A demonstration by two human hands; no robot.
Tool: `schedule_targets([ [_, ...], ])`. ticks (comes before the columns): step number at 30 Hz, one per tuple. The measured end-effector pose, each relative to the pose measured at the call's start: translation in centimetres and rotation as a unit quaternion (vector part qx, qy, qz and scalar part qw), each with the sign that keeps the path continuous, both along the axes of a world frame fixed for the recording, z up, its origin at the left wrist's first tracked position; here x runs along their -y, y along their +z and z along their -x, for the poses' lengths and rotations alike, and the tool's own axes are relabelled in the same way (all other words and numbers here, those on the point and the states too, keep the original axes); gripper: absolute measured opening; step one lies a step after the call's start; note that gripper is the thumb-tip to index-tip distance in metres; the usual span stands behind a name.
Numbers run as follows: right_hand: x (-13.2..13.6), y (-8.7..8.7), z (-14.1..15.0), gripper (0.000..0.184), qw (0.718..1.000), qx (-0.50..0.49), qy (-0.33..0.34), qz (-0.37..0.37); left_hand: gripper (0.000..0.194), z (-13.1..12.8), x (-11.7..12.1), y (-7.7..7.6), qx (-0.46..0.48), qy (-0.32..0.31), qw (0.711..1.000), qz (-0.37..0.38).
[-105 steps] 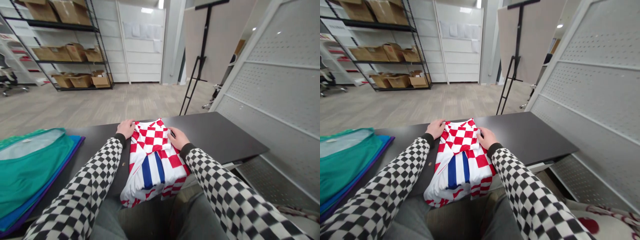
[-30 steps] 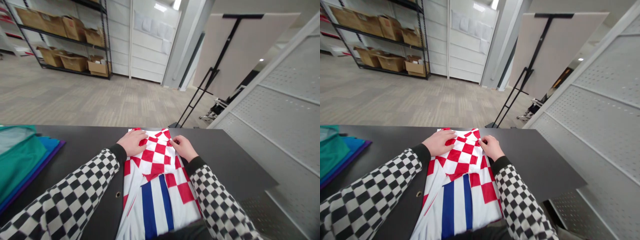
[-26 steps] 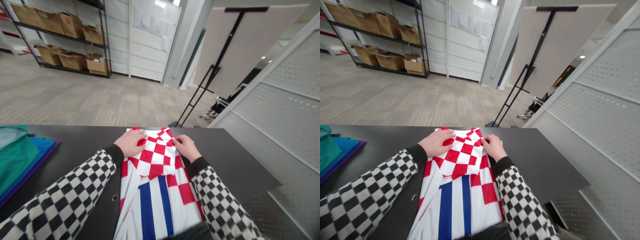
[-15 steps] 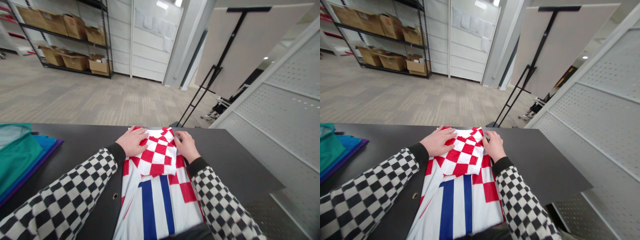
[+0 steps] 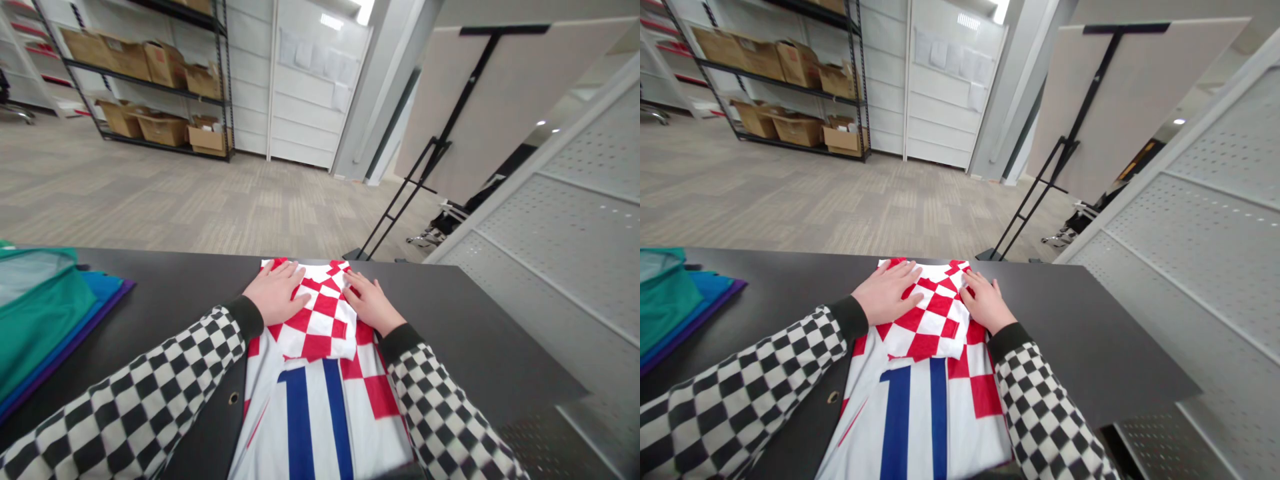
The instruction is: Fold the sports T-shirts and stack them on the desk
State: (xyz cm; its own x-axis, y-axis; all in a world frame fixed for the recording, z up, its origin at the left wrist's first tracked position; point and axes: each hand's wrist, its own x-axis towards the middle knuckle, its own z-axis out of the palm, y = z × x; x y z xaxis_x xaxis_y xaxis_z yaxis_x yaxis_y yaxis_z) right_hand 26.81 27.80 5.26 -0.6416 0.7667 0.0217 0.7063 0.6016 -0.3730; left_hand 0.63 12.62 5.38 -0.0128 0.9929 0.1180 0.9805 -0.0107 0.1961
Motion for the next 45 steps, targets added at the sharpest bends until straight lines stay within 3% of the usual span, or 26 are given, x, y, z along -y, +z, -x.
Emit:
schedule_targets([
  [5, -0.1, -0.1, -0.4, 0.056, 1.000, 0.013, -0.017, -0.004, 0.086, 1.1, -0.2, -0.1, 0.004, 0.073, 0.996, 0.045],
  [9, -0.1, 0.0, -0.4, 0.058, 0.999, 0.021, -0.030, 0.006, 0.092, 1.5, -0.3, -0.5, 0.006, 0.071, 0.995, 0.065],
  [24, -0.5, -0.9, -0.5, 0.059, 0.999, 0.025, -0.038, -0.018, 0.090, 1.9, -0.8, -0.4, -0.014, 0.067, 0.996, 0.054],
  [28, -0.8, -1.2, -0.4, 0.060, 0.998, -0.029, -0.047, -0.024, 0.087, 1.9, -0.7, -0.4, 0.004, 0.065, 0.997, 0.048],
  [31, 0.1, -0.3, -0.8, 0.059, 0.984, -0.145, -0.092, -0.056, 0.079, 1.9, -0.2, 0.1, 0.022, 0.071, 0.997, -0.008],
  [34, 4.8, 2.2, -2.1, 0.047, 0.945, -0.276, -0.112, -0.132, 0.058, 1.8, 0.3, 0.8, 0.031, 0.055, 0.990, -0.128],
  [36, 10.7, 4.2, -3.1, 0.038, 0.929, -0.327, -0.091, -0.146, 0.040, 1.6, 0.5, 1.3, 0.034, 0.018, 0.986, -0.160],
  [37, 14.2, 5.1, -3.6, 0.032, 0.935, -0.322, -0.073, -0.132, 0.033, 1.5, 0.5, 1.4, 0.035, -0.003, 0.988, -0.150],
  [41, 28.5, 6.4, -3.8, 0.026, 0.975, -0.211, 0.070, 0.014, 0.027, 0.9, 0.4, 1.5, 0.037, -0.044, 0.997, -0.055],
  [43, 33.1, 5.9, -2.6, 0.034, 0.979, -0.132, 0.146, 0.051, 0.027, 0.8, 0.3, 1.4, 0.036, -0.049, 0.998, -0.034],
  [45, 35.4, 5.1, -0.9, 0.039, 0.981, -0.067, 0.180, 0.038, 0.027, 0.8, 0.2, 1.3, 0.034, -0.057, 0.997, -0.030],
])
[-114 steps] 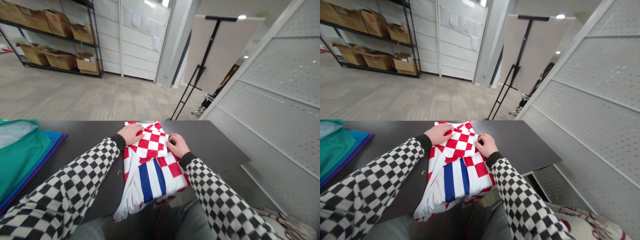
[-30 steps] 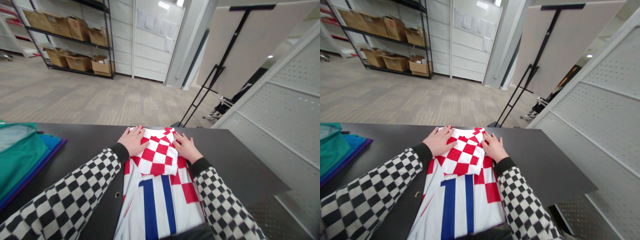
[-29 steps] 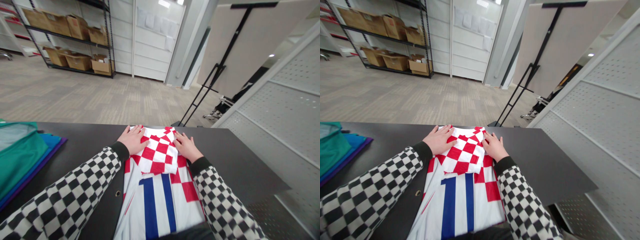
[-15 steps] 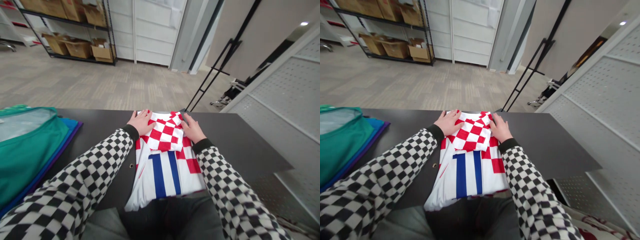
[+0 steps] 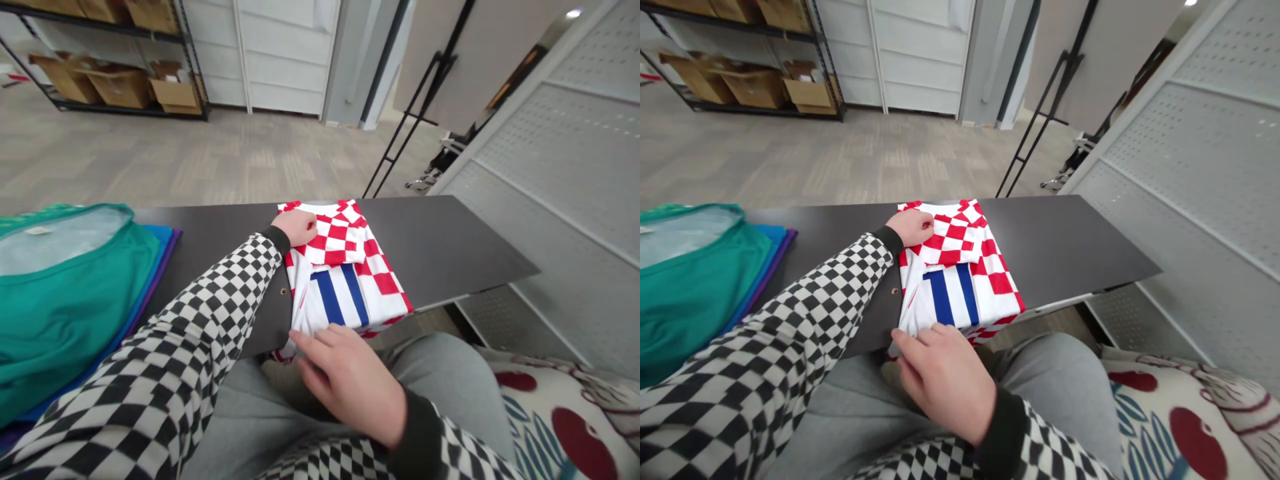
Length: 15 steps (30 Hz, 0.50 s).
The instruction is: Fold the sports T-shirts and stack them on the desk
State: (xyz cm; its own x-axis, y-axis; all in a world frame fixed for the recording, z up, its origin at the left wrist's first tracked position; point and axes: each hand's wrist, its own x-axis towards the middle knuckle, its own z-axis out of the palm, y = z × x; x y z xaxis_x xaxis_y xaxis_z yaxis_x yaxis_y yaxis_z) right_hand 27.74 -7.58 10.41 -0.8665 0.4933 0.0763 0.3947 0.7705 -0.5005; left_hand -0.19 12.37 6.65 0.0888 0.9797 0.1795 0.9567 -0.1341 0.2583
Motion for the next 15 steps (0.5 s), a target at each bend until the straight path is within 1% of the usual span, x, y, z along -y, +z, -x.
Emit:
schedule_targets([
  [2, 0.7, -0.8, 1.6, 0.034, 0.998, 0.036, -0.014, -0.044, 0.027, 0.1, -0.1, -0.1, -0.001, -0.006, 1.000, 0.002],
  [4, 0.7, -1.4, 2.9, 0.026, 0.994, 0.061, -0.064, -0.070, 0.027, 0.2, -0.1, -0.2, 0.000, -0.011, 1.000, 0.002],
  [7, 0.7, -1.9, 4.0, 0.026, 0.985, 0.082, -0.133, -0.079, 0.027, 0.4, -0.1, -0.2, 0.003, -0.017, 1.000, -0.002],
  [9, 0.8, -2.1, 4.3, 0.018, 0.983, 0.083, -0.149, -0.074, 0.027, 0.4, -0.1, -0.2, 0.004, -0.021, 1.000, -0.005],
  [11, 0.8, -2.1, 4.3, 0.010, 0.983, 0.067, -0.159, -0.056, 0.027, 0.5, -0.2, -0.3, 0.005, -0.024, 1.000, -0.006],
  [12, 0.8, -2.1, 4.1, 0.011, 0.984, 0.049, -0.166, -0.038, 0.027, 0.5, -0.2, -0.3, 0.005, -0.024, 1.000, -0.006],
  [13, 0.8, -2.1, 3.9, 0.015, 0.984, 0.023, -0.174, -0.013, 0.027, 0.5, -0.2, -0.3, 0.005, -0.024, 1.000, -0.006],
  [15, 0.7, -2.3, 3.1, 0.029, 0.979, -0.051, -0.190, 0.061, 0.027, 0.6, -0.2, -0.4, 0.007, -0.023, 1.000, -0.005],
])
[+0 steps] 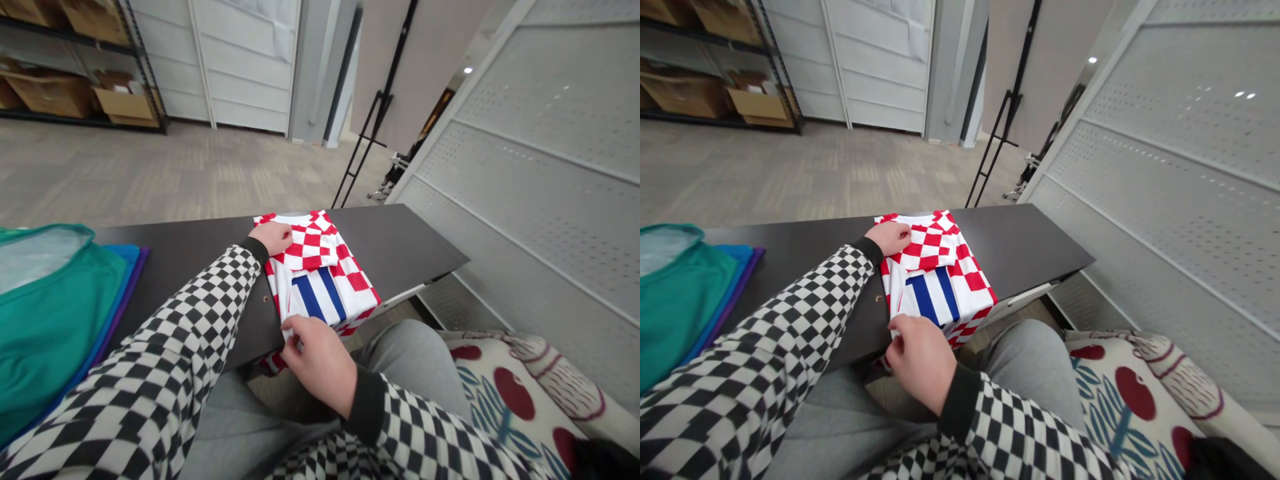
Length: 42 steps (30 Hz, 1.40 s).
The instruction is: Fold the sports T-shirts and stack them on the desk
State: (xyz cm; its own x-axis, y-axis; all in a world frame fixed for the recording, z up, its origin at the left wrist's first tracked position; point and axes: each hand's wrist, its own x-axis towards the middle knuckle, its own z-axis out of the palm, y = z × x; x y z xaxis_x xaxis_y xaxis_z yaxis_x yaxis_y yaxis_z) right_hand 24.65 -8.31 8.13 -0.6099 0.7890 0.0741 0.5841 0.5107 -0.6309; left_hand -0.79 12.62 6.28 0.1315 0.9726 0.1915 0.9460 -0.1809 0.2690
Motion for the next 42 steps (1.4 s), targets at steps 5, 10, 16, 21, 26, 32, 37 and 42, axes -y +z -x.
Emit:
schedule_targets([
  [5, 0.1, -2.0, -2.4, 0.040, 0.932, -0.269, -0.115, 0.215, 0.028, 0.1, 0.1, -0.1, 0.006, -0.005, 1.000, 0.000],
  [10, 0.4, -4.0, -4.0, 0.046, 0.761, -0.432, -0.248, 0.414, 0.028, 0.1, 0.3, 0.0, 0.010, -0.004, 1.000, -0.008],
  [16, 1.0, -4.6, -4.7, 0.038, 0.835, -0.287, -0.166, 0.440, 0.032, 0.0, 0.5, 0.4, 0.004, -0.010, 1.000, -0.010],
  [21, 1.7, -5.9, -4.1, 0.014, 0.862, -0.247, -0.177, 0.406, 0.033, 0.0, 0.4, 0.3, -0.006, -0.009, 1.000, -0.005],
  [26, 1.9, -7.6, -3.4, 0.012, 0.797, -0.365, -0.211, 0.433, 0.035, 0.0, 0.3, 0.1, -0.011, -0.002, 1.000, -0.002],
  [32, 1.6, -7.1, -4.3, 0.039, 0.913, -0.225, -0.153, 0.303, 0.035, 0.0, 0.4, 0.1, -0.013, 0.003, 1.000, 0.000],
  [37, 1.3, -7.2, -5.2, 0.041, 0.941, -0.179, -0.153, 0.243, 0.035, 0.2, 0.5, 0.4, -0.017, 0.002, 1.000, -0.002],
  [42, 1.1, -7.6, -5.5, 0.036, 0.935, -0.203, -0.176, 0.233, 0.039, -1.5, 1.7, 1.8, -0.016, -0.034, 0.999, -0.033],
])
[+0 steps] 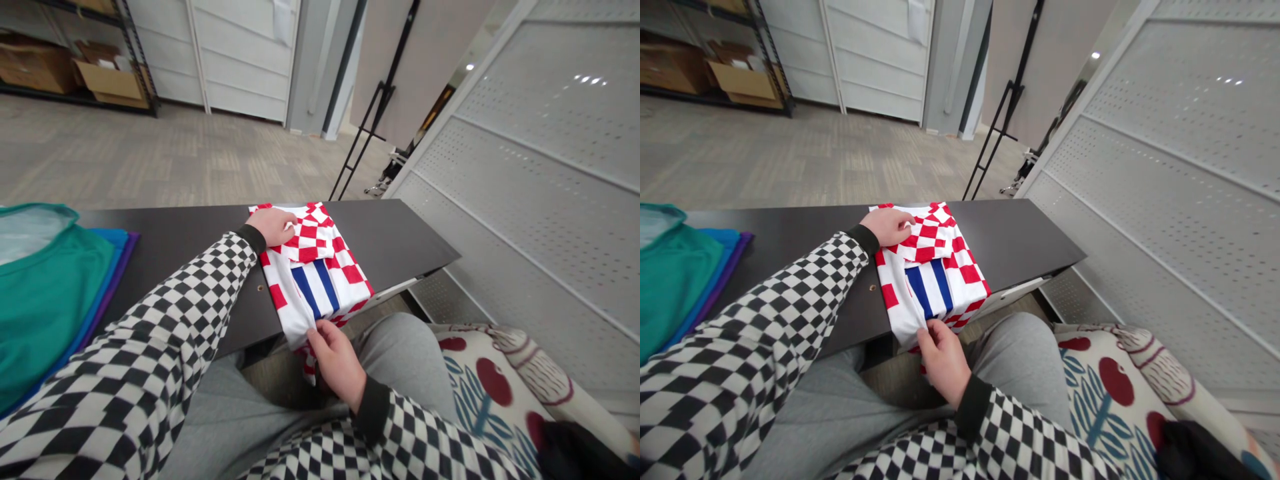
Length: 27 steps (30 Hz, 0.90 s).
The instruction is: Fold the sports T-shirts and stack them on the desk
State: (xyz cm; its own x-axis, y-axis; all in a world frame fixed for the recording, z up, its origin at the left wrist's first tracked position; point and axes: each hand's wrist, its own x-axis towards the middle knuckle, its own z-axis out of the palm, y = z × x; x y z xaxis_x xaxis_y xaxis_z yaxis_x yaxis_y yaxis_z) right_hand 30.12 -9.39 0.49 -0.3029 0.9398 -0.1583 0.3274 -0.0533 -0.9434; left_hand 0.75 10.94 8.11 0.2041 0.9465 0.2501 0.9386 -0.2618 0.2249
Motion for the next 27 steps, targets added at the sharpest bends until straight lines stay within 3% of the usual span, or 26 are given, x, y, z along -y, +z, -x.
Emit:
schedule_targets([
  [4, -0.1, 1.0, 0.0, 0.031, 0.999, 0.029, 0.003, -0.036, 0.025, -2.7, 1.9, 1.5, -0.033, -0.137, 0.990, 0.020],
  [6, -0.1, 1.6, 0.0, 0.029, 0.997, 0.051, 0.012, -0.055, 0.022, -3.3, 2.6, 2.3, -0.040, -0.172, 0.983, 0.058],
  [11, -0.3, 1.9, 0.2, 0.028, 0.982, 0.149, 0.049, -0.109, 0.028, -2.2, 3.0, 4.1, -0.038, -0.209, 0.952, 0.219],
  [16, -1.1, 1.2, 0.5, 0.030, 0.949, 0.257, 0.065, -0.172, 0.039, -1.7, 3.6, 4.3, -0.106, -0.170, 0.951, 0.235],
  [18, -1.2, 1.1, 0.5, 0.027, 0.957, 0.233, 0.068, -0.159, 0.033, -1.9, 3.7, 4.2, -0.108, -0.175, 0.952, 0.225],
  [22, -0.9, 0.8, 0.2, 0.023, 0.991, 0.097, 0.073, -0.047, 0.016, -2.3, 3.7, 4.4, -0.063, -0.218, 0.956, 0.186],
  [27, -0.5, -0.3, -0.4, 0.020, 0.996, -0.065, 0.044, 0.047, 0.003, -3.1, 3.5, 3.9, -0.032, -0.252, 0.962, 0.097],
])
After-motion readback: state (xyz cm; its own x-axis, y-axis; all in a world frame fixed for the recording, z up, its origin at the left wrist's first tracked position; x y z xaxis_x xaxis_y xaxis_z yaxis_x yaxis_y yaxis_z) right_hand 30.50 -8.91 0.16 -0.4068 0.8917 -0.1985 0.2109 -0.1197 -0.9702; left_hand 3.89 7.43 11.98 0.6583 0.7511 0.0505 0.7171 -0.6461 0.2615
